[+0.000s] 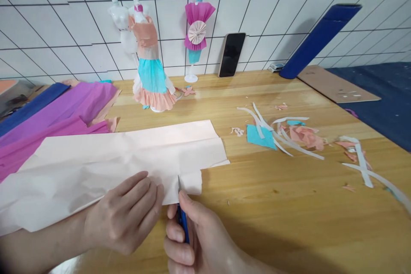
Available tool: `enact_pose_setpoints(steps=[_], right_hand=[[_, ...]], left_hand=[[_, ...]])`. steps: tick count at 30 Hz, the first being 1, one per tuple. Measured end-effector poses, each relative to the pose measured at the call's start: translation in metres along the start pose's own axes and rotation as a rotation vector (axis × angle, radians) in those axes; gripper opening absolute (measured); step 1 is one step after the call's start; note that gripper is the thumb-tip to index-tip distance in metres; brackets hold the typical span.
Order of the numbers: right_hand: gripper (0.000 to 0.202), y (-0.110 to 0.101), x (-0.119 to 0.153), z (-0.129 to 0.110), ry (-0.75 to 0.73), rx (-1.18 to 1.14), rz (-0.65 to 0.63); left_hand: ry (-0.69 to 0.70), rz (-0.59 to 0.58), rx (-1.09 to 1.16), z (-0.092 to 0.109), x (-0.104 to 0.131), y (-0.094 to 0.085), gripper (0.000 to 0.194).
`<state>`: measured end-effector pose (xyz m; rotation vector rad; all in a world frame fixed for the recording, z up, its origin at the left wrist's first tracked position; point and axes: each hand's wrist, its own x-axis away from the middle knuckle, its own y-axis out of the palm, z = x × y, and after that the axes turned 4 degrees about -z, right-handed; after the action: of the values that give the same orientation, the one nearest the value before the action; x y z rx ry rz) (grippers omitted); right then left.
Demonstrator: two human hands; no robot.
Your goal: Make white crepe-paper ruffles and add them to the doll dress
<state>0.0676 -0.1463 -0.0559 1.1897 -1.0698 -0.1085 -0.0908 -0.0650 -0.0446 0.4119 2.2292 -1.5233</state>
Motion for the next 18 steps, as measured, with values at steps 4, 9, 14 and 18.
enact_pose_setpoints(steps=[4, 9, 14, 18], right_hand=[[0.049, -0.008, -0.002, 0.003, -0.030, -0.021, -0.088], [0.040, -0.015, -0.003, 0.005, -0.063, -0.020, -0.139], [0.062, -0.009, -0.004, 0.002, 0.008, -0.041, -0.057], [0.064, -0.005, -0.002, 0.000, 0.024, -0.037, -0.038]], left_hand=[[0.001, -0.004, 0.005, 0.001, 0.000, -0.001, 0.018], [-0.002, -0.015, 0.005, 0.001, 0.001, -0.001, 0.021], [-0.011, -0.009, 0.004, -0.001, 0.001, 0.000, 0.021], [-0.022, -0.019, 0.009, -0.002, 0.000, 0.000, 0.023]])
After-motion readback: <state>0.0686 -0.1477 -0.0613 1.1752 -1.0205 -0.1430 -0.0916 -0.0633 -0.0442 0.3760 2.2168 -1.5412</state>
